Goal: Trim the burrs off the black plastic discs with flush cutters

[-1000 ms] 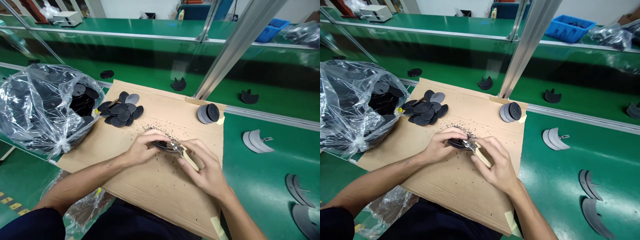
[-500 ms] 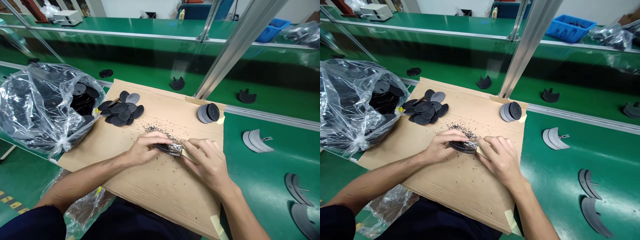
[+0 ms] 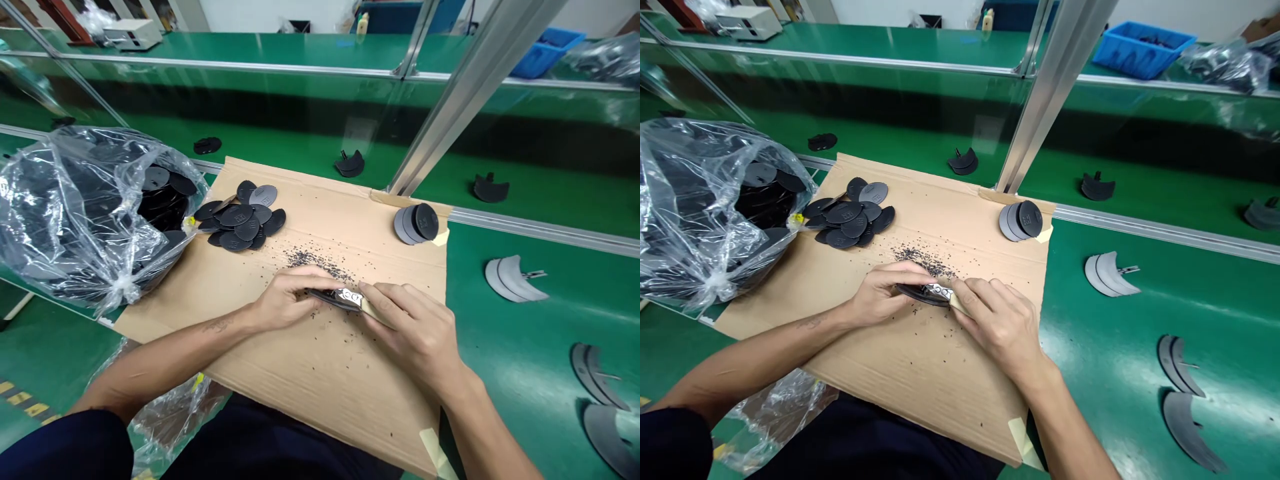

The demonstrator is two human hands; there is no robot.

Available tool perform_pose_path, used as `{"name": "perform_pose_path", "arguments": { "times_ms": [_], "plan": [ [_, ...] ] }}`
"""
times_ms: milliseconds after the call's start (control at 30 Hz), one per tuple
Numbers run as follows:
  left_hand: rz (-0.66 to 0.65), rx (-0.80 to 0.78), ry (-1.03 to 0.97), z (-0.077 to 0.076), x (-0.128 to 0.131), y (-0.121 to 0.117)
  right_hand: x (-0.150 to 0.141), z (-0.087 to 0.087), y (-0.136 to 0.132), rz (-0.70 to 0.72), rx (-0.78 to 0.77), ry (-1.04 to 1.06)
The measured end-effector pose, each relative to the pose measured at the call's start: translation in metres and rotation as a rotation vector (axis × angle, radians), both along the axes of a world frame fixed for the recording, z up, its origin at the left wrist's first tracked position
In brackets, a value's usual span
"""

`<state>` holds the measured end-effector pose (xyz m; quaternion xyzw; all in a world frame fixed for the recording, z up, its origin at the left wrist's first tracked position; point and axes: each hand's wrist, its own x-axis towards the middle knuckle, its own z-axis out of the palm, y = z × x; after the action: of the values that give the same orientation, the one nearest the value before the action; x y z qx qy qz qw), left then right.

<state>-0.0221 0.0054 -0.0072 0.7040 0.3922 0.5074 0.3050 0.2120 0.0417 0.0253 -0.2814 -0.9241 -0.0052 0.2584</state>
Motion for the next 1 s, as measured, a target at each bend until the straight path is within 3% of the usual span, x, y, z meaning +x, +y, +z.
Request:
{"name": "perform_pose_path", "arguments": {
  "times_ms": [133,367,500,600,833,1000],
  "plan": [
    [0.019,-0.027,0.013,0.003,0.000,0.000,0.001,-0.001,0.002,-0.022,0.036,0.018],
    [-0.015,-0.031,0.093,0.004,-0.003,-0.002,0.002,-0.002,0.007,-0.198,0.078,-0.021],
    [-0.051,-0.030,0.147,0.002,-0.003,-0.004,0.000,-0.001,0.004,-0.187,0.123,-0.074],
    [-0.009,-0.061,0.160,0.002,-0.001,-0.004,-0.001,0.000,0.004,-0.192,0.082,-0.080],
    [0.070,-0.228,0.037,0.000,-0.001,-0.004,0.004,-0.006,0.011,-0.372,-0.028,-0.146],
    [0.088,-0.441,-0.230,0.000,0.001,-0.001,0.007,-0.011,0.014,-0.464,-0.117,-0.248]
  ]
}}
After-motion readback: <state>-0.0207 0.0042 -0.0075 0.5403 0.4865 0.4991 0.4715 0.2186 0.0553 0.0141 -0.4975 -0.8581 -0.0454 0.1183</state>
